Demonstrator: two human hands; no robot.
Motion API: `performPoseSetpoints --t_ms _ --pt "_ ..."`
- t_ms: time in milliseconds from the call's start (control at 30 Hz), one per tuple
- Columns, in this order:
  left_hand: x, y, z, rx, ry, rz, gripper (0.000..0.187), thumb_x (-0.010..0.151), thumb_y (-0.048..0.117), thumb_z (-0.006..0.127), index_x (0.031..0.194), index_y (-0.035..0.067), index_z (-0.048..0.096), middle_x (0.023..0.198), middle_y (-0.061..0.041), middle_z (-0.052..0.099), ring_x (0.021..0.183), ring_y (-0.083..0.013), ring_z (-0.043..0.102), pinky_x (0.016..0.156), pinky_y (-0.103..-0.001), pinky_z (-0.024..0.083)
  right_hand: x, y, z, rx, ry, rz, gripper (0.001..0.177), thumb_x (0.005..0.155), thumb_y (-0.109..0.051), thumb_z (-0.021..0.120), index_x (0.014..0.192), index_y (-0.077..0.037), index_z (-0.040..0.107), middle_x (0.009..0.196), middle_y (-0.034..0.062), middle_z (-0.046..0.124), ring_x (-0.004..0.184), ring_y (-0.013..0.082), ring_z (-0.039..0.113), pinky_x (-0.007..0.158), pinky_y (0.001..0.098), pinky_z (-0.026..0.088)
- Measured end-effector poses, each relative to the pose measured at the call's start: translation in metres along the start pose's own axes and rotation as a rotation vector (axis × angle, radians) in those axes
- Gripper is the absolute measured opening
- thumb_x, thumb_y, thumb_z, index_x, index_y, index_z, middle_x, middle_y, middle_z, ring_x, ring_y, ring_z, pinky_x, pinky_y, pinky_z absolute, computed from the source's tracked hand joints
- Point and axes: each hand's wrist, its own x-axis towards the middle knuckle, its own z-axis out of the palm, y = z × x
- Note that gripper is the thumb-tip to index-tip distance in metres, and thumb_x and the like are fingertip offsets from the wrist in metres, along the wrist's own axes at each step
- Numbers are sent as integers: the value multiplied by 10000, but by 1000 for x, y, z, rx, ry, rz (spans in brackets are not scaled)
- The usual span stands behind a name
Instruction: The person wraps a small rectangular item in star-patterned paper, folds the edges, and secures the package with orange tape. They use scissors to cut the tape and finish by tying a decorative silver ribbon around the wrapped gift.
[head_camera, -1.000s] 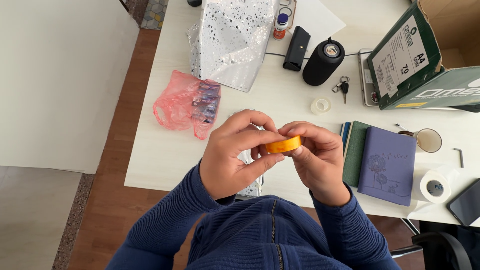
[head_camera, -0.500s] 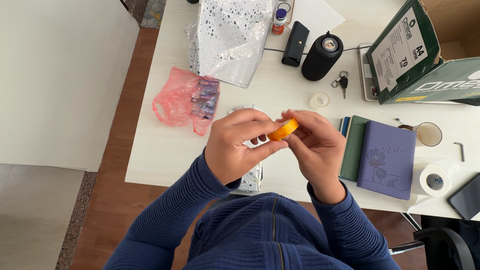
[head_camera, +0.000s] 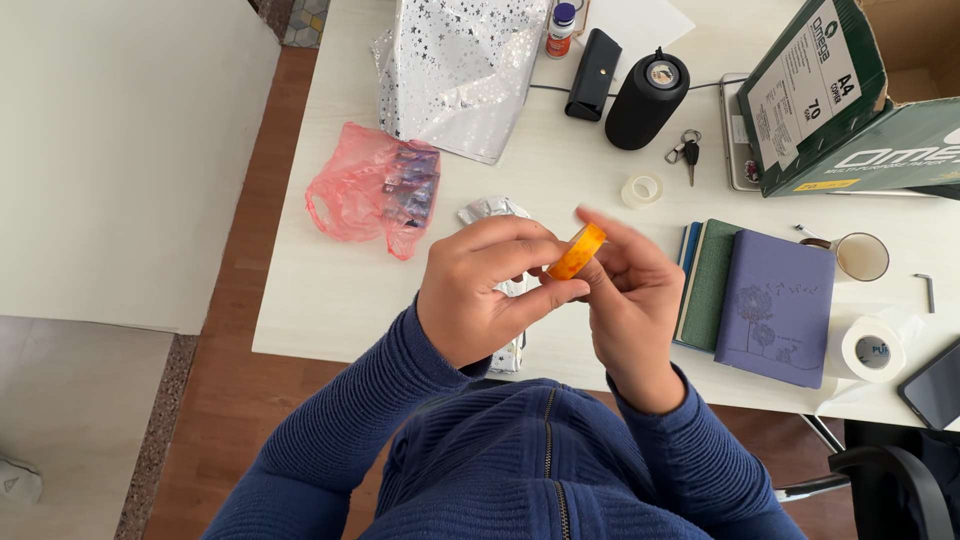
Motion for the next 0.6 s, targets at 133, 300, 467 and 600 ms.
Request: performPoseSetpoints --t_ms 133,300,467,600 --pt "-1 2 2 12 11 28 336 836 188 891 1065 7 725 1046 -79 709 833 -150 722 724 -271 610 -2 3 1 21 15 56 268 1019 -62 644 1229 104 657 1019 175 753 890 200 759 793 301 649" --pt "-1 0 4 59 -17 60 392 815 162 874 1094 -43 690 1091 -110 678 858 -175 706 736 -280 604 -2 9 -4 -15 8 109 230 1048 -131 633 1004 87 691 894 153 757 688 152 714 629 263 612" --pt "-2 -8 7 69 -56 -18 302 830 153 876 1017 -18 713 1024 -78 697 781 -154 698 694 -262 600 0 16 -8 -62 8 243 274 1046 -176 586 960 62 691 738 92 698 554 117 658 495 243 560" --pt "-3 -17 11 30 -50 -8 307 834 180 867 1025 -14 725 1009 -83 699 749 -137 702 672 -249 604 -3 23 -17 14 -46 374 341 1080 -222 529 935 41 691 665 63 655 492 89 591 430 218 480"
